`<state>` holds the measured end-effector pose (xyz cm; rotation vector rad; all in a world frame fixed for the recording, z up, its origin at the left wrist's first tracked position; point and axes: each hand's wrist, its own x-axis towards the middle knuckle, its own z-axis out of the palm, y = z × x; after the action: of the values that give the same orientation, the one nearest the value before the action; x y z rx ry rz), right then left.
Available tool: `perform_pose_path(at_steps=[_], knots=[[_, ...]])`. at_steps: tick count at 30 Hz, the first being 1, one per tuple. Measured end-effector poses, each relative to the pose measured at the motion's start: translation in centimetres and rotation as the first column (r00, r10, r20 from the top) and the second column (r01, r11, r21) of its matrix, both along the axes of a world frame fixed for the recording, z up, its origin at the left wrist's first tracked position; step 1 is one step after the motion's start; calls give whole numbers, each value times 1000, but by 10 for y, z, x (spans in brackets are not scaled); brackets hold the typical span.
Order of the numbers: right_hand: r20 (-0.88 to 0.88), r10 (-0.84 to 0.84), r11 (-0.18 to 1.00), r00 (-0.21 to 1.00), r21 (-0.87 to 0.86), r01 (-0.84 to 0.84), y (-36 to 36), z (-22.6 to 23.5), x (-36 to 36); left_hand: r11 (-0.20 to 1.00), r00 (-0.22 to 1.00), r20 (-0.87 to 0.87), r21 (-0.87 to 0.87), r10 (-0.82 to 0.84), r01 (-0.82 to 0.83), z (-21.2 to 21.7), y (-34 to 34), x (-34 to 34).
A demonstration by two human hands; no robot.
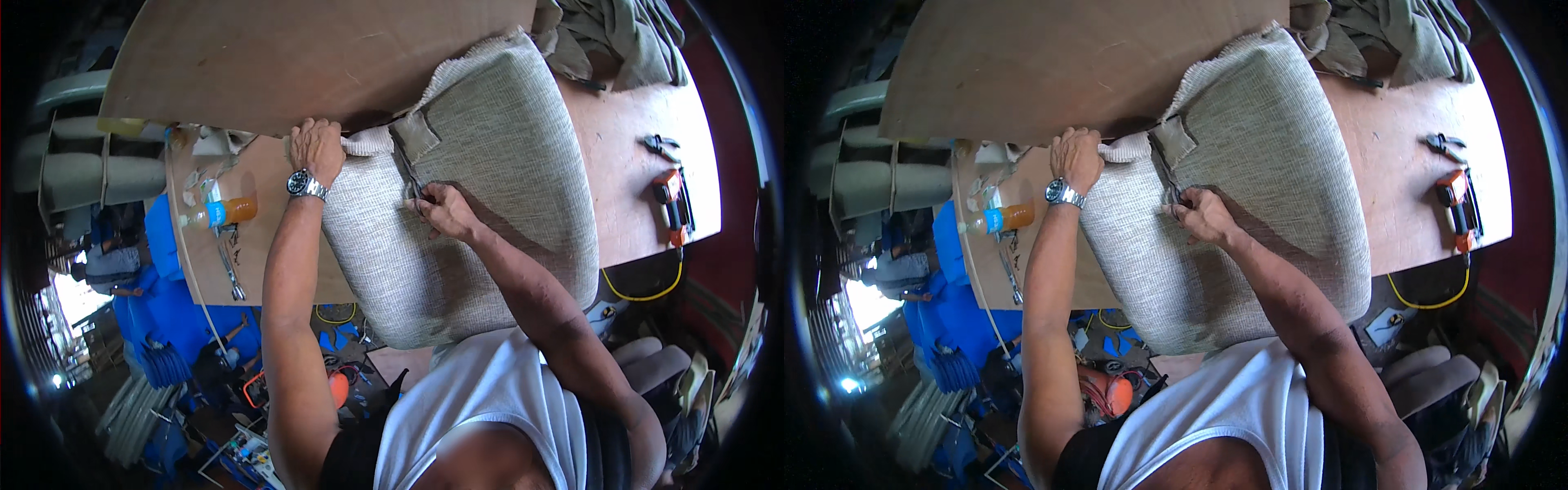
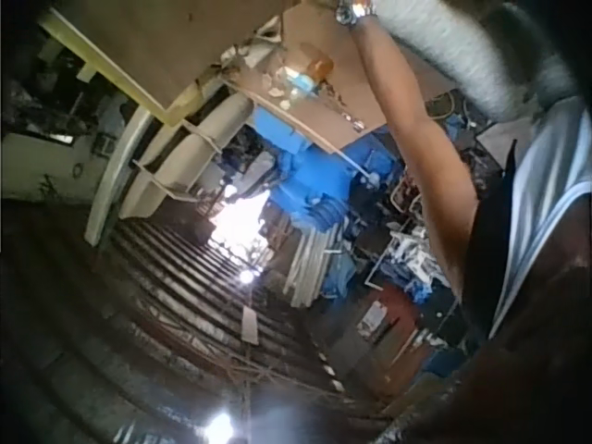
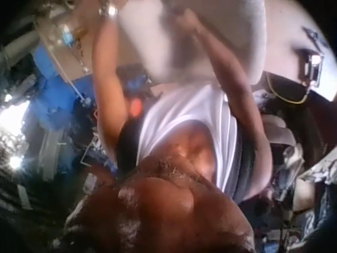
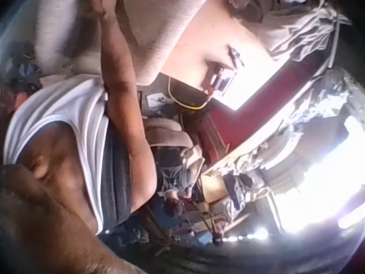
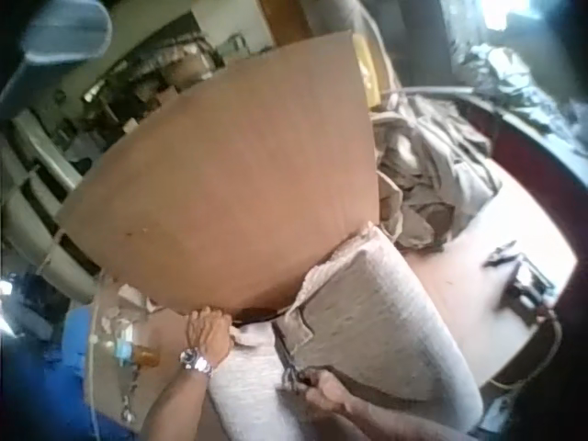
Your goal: The person smooths and adjusts a piece of light-colored fabric over a curved wooden furniture component. They use scissors to trim the excess fabric along the edges and then use a staple gun to secure the fabric to the wood.
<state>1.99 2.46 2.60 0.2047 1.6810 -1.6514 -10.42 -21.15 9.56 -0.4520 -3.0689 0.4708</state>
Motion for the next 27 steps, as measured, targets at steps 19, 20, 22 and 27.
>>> perform_pose_path(at_steps=[19, 20, 22, 27], knots=[[-51, 77, 988, 996, -128, -83, 2, 38, 18, 640, 993, 103, 767, -50, -47, -4, -31, 2], [-25, 113, 979, 993, -166, -116, 2, 46, 21, 584, 995, 73, 812, -61, -24, -5, -34, 2], [21, 195, 951, 981, -247, -184, -1, 68, 24, 596, 976, -169, 774, -136, 216, -16, -44, 5], [42, 239, 936, 970, -274, -219, -24, 82, 3, 699, 904, -409, 611, -122, 371, -9, -34, 25]])
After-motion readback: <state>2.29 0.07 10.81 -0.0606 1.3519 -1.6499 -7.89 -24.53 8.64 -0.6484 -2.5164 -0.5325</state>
